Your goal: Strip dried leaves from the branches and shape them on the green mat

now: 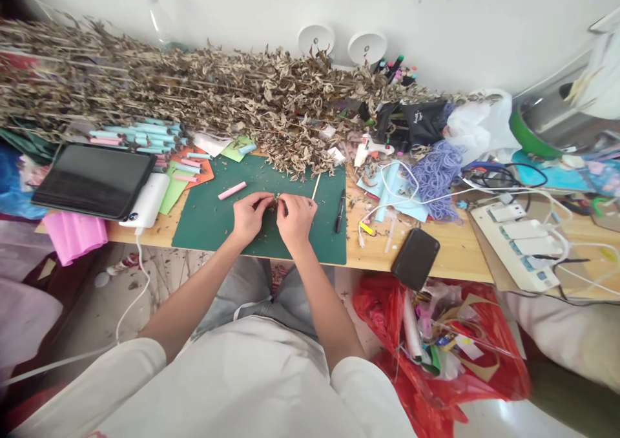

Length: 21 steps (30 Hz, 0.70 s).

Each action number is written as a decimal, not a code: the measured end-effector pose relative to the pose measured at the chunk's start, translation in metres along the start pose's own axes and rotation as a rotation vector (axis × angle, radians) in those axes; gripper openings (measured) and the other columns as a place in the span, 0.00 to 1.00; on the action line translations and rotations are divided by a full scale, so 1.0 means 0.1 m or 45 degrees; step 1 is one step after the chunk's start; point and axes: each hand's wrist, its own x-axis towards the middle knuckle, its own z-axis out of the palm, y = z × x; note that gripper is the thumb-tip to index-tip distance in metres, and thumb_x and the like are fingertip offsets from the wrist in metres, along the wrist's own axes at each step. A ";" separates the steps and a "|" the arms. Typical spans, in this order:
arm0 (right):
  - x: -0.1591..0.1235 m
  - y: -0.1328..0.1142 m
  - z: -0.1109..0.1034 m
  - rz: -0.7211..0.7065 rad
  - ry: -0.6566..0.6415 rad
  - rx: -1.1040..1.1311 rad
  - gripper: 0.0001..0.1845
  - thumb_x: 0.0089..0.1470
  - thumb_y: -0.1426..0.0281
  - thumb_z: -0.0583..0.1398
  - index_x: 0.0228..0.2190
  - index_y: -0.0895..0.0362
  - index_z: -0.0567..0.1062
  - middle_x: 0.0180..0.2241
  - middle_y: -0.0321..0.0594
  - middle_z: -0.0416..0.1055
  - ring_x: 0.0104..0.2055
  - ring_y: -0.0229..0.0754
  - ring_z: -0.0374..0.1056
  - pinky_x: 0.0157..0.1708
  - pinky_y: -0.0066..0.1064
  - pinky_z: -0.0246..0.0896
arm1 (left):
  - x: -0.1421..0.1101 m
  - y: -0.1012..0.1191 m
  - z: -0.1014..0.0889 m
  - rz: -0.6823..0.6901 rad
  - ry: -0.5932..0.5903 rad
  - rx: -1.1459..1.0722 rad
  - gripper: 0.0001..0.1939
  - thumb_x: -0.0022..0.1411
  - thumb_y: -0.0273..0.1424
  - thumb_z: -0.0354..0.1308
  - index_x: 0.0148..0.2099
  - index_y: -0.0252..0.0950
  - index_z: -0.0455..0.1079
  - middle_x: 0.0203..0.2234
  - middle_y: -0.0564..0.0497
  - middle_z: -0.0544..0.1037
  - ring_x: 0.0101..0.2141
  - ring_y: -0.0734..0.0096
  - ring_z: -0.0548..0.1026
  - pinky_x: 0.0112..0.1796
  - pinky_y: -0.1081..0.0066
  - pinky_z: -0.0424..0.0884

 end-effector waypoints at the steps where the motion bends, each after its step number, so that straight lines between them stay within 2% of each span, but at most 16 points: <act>1: 0.00 0.00 0.00 0.008 -0.012 0.002 0.06 0.60 0.70 0.58 0.35 0.53 0.76 0.36 0.38 0.78 0.41 0.43 0.71 0.49 0.39 0.51 | 0.00 0.00 0.00 -0.019 0.012 -0.019 0.06 0.63 0.28 0.59 0.37 0.37 0.78 0.33 0.50 0.82 0.34 0.69 0.78 0.40 0.70 0.73; 7: 0.01 -0.02 0.00 -0.005 -0.009 0.034 0.03 0.58 0.70 0.60 0.34 0.53 0.76 0.36 0.37 0.78 0.42 0.43 0.72 0.50 0.40 0.52 | -0.01 0.00 0.00 -0.064 0.038 -0.098 0.05 0.62 0.30 0.60 0.38 0.37 0.77 0.31 0.52 0.81 0.31 0.71 0.78 0.36 0.72 0.73; 13: 0.02 0.02 0.00 -0.126 0.032 0.181 0.09 0.62 0.69 0.57 0.42 0.53 0.76 0.41 0.41 0.78 0.45 0.43 0.72 0.49 0.38 0.61 | 0.00 0.00 -0.01 -0.074 -0.075 -0.130 0.08 0.64 0.33 0.57 0.40 0.37 0.77 0.31 0.52 0.81 0.29 0.72 0.77 0.35 0.73 0.72; 21: 0.02 0.06 0.03 -0.132 0.085 0.253 0.11 0.63 0.67 0.56 0.36 0.53 0.79 0.35 0.41 0.79 0.39 0.42 0.73 0.45 0.38 0.67 | -0.02 0.02 -0.02 -0.050 -0.140 -0.145 0.10 0.65 0.32 0.57 0.43 0.37 0.78 0.34 0.51 0.82 0.31 0.71 0.77 0.38 0.71 0.73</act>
